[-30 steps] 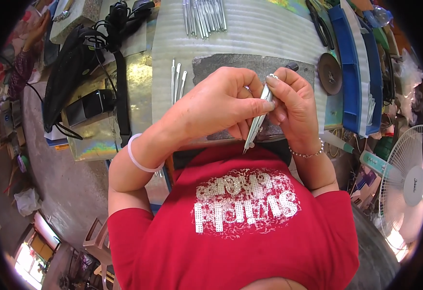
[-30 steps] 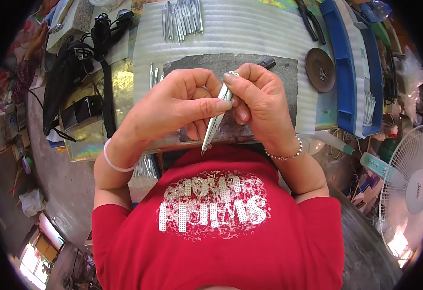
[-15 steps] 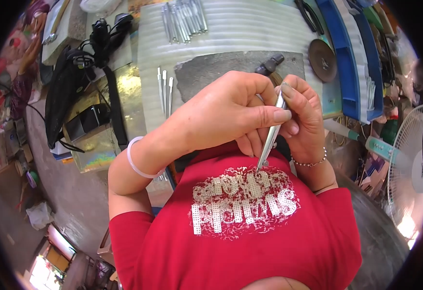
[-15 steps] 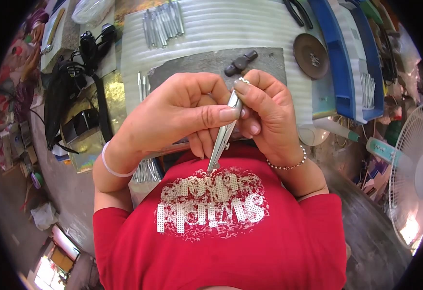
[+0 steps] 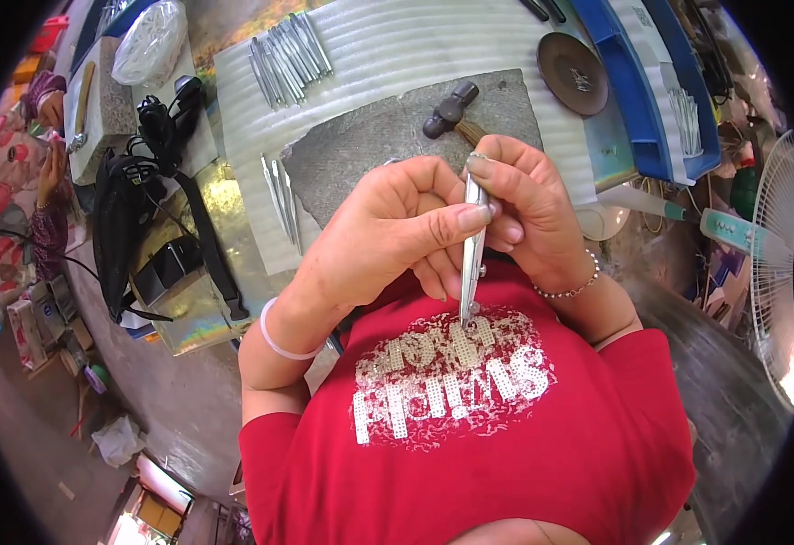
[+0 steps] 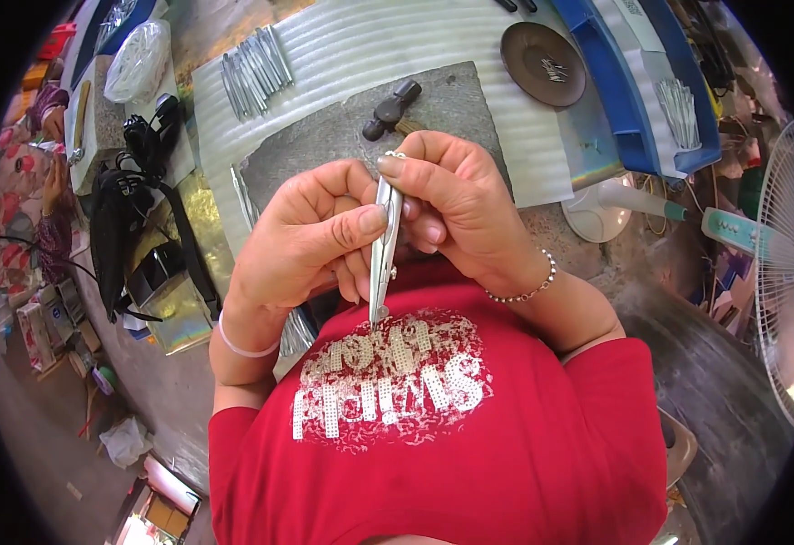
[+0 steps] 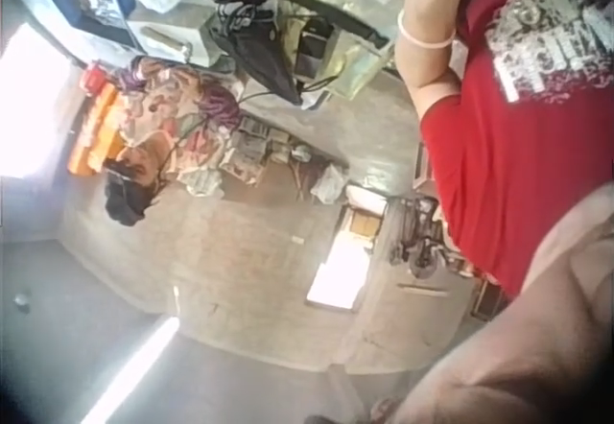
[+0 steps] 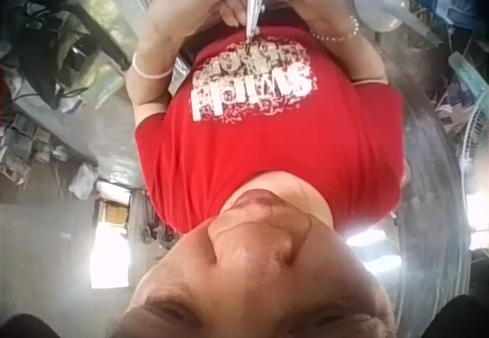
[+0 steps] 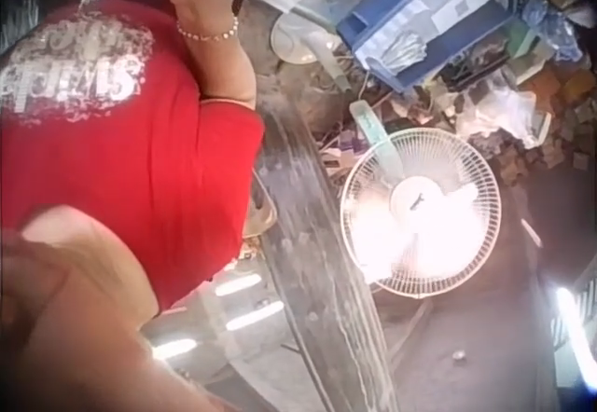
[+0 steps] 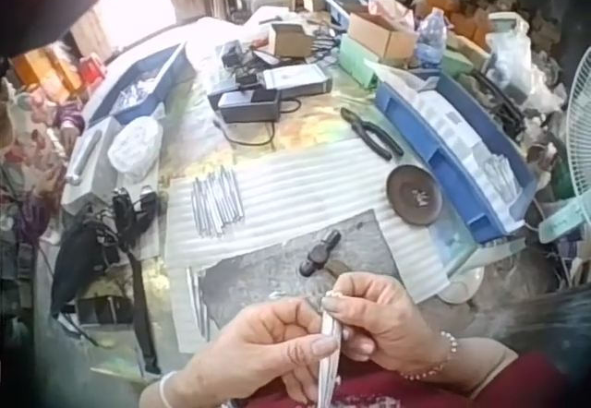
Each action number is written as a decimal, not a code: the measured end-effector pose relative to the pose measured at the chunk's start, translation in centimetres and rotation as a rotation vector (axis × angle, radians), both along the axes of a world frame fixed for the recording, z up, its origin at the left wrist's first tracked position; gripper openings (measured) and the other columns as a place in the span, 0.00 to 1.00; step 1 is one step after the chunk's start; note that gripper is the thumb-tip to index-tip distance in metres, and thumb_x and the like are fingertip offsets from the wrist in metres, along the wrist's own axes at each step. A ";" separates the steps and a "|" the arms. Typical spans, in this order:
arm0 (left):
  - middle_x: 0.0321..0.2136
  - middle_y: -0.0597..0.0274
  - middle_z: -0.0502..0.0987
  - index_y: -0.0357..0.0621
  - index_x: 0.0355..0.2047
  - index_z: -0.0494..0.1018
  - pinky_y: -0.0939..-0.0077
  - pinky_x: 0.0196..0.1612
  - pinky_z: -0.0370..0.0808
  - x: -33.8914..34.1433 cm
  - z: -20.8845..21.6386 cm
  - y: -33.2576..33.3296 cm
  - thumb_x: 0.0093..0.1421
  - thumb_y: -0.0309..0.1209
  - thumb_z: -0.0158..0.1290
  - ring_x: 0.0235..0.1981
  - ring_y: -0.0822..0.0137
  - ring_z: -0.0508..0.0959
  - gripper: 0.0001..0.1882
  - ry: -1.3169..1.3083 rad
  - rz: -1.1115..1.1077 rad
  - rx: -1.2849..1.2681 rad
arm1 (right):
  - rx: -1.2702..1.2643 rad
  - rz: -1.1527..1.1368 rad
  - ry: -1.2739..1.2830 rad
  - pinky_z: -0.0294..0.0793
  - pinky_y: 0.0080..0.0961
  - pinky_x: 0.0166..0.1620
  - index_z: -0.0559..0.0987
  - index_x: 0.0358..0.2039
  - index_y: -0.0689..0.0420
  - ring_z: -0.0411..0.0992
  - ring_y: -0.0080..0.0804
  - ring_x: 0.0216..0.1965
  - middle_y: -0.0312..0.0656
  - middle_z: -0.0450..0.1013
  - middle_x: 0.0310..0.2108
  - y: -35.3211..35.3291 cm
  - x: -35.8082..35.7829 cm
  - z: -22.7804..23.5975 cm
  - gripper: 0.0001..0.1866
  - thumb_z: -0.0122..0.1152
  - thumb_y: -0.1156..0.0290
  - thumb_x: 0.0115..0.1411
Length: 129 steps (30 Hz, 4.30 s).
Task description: Manually stamping metal components using a hammer and a punch tool on a stone block.
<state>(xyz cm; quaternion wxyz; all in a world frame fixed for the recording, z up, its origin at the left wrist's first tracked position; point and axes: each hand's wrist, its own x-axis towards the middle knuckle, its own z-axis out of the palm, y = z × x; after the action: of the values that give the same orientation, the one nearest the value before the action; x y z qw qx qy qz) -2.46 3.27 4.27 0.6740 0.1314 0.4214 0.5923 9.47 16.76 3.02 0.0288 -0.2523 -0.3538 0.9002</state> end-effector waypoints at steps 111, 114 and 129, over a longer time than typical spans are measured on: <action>0.25 0.64 0.75 0.43 0.28 0.71 0.75 0.21 0.74 0.7 -4.9 -2.6 0.42 0.21 0.59 0.21 0.65 0.77 0.11 1.701 0.335 0.106 | 1.699 0.524 0.465 0.73 0.25 0.24 0.66 0.53 0.70 0.72 0.34 0.24 0.48 0.73 0.31 1.4 1.3 8.7 0.32 0.63 0.84 0.44; 0.22 0.63 0.69 0.45 0.30 0.69 0.72 0.17 0.70 0.7 -5.0 -2.4 0.44 0.19 0.51 0.18 0.63 0.74 0.11 1.699 0.412 0.184 | 1.732 0.494 0.451 0.72 0.23 0.24 0.66 0.54 0.68 0.72 0.33 0.23 0.46 0.72 0.29 1.2 1.5 8.6 0.33 0.63 0.83 0.45; 0.23 0.60 0.73 0.42 0.30 0.71 0.74 0.20 0.72 0.3 -3.9 -3.1 0.51 0.17 0.52 0.18 0.63 0.76 0.07 1.563 0.418 0.202 | 1.812 0.310 0.110 0.75 0.28 0.30 0.71 0.49 0.65 0.76 0.40 0.29 0.49 0.74 0.32 1.0 2.4 10.7 0.24 0.61 0.81 0.49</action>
<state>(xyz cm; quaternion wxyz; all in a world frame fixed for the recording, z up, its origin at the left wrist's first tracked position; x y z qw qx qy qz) -2.18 0.21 0.38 0.0457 0.4854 0.7304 0.4782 11.84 17.77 13.68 0.1112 -0.0397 -0.9517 0.2834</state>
